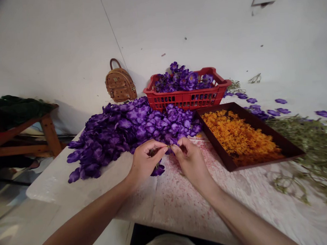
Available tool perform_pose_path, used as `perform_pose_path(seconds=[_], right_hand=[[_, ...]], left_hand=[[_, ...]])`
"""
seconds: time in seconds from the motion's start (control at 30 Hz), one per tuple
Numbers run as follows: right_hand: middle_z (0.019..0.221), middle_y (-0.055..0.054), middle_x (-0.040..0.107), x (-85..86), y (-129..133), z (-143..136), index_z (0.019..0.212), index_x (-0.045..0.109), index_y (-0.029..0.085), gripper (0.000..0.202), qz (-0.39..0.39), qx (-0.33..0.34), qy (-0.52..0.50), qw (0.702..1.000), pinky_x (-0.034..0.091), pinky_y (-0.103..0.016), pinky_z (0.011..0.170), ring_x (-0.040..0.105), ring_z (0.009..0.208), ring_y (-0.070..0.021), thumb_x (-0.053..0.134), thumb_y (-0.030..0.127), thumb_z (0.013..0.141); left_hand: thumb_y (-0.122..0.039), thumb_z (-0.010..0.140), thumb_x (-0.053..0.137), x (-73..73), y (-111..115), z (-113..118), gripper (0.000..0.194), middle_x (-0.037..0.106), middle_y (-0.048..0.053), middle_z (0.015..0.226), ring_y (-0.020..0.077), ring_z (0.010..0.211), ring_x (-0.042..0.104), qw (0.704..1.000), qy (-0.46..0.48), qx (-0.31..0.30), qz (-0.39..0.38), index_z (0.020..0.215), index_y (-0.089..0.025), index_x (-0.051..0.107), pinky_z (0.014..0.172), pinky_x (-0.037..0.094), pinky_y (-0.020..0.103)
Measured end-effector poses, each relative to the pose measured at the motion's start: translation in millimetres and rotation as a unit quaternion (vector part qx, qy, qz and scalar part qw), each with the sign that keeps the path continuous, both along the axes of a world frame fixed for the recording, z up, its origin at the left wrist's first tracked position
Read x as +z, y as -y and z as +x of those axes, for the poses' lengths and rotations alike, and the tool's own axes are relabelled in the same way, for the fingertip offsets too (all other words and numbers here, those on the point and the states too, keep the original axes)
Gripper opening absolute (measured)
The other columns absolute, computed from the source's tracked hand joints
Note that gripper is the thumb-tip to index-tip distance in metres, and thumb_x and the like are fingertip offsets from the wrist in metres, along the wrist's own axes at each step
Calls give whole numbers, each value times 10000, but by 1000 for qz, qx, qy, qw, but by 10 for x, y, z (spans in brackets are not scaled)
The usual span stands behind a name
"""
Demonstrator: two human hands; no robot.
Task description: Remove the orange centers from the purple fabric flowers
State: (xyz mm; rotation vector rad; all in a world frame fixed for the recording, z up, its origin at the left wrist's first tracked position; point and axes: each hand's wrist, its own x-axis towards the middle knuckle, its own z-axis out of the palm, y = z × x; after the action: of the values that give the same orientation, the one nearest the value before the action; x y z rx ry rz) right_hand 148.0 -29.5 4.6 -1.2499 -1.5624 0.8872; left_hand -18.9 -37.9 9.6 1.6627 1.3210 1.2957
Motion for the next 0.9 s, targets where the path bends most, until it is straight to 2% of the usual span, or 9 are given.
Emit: perform_pose_path(seconds=[0.23,0.4,0.53,0.6,0.67,0.77,0.83,0.9], right_hand=[[653,25,451,33,-7,16,702,478,253,291,-11,13,15,1000,332,-324,624,439,636,-171,548,459,895],[665,33,408,34,-39,38,692,462,257,306,-38,59,-15,997,332,-314,614,408,641,-165,576,477,872],[649,44,400,1,-72,67,680,456,252,334,-62,85,-35,994,316,-309,605,391,624,-155,643,471,851],[638,42,420,3,-77,76,675,452,249,364,-77,98,-52,991,327,-311,611,408,618,-154,642,481,882],[682,19,506,22,-68,72,719,503,239,345,-68,92,-72,991,378,-319,657,480,666,-169,584,484,949],[843,-27,632,59,-31,33,861,601,233,273,-13,66,-51,996,443,-344,772,586,820,-203,519,452,1001],[896,-34,659,67,8,-16,931,612,239,213,-10,83,-31,996,467,-352,790,619,858,-214,560,440,975],[939,-33,683,50,52,-76,974,601,248,199,-34,121,-21,992,489,-360,797,651,883,-225,664,422,901]], left_hand=[[-169,910,686,-24,7,-14,127,678,0,743,135,661,589,997,-51,-4,53,813,-208,759,641,456,277],[-179,953,647,-82,18,-45,156,670,2,756,132,677,590,986,-126,-25,106,851,-213,761,664,464,268],[-187,961,632,-86,22,-35,169,672,9,760,141,710,604,983,-141,-41,106,839,-210,747,703,465,273],[-191,946,642,-68,-10,-25,148,686,13,782,143,730,613,992,-95,-36,70,825,-206,726,710,460,273],[-212,944,636,-49,-67,-21,114,678,6,782,132,707,600,1000,-1,-24,7,844,-199,689,681,449,262],[-284,969,596,-44,-162,-26,122,597,-30,720,101,602,514,984,163,-14,-75,882,-199,590,594,409,235],[-315,973,588,-56,-201,-26,143,565,-44,714,91,582,482,972,218,-11,-87,897,-206,538,572,392,225],[-324,968,595,-71,-214,-17,145,564,-47,726,89,588,483,969,232,-13,-81,921,-212,515,574,395,223]])
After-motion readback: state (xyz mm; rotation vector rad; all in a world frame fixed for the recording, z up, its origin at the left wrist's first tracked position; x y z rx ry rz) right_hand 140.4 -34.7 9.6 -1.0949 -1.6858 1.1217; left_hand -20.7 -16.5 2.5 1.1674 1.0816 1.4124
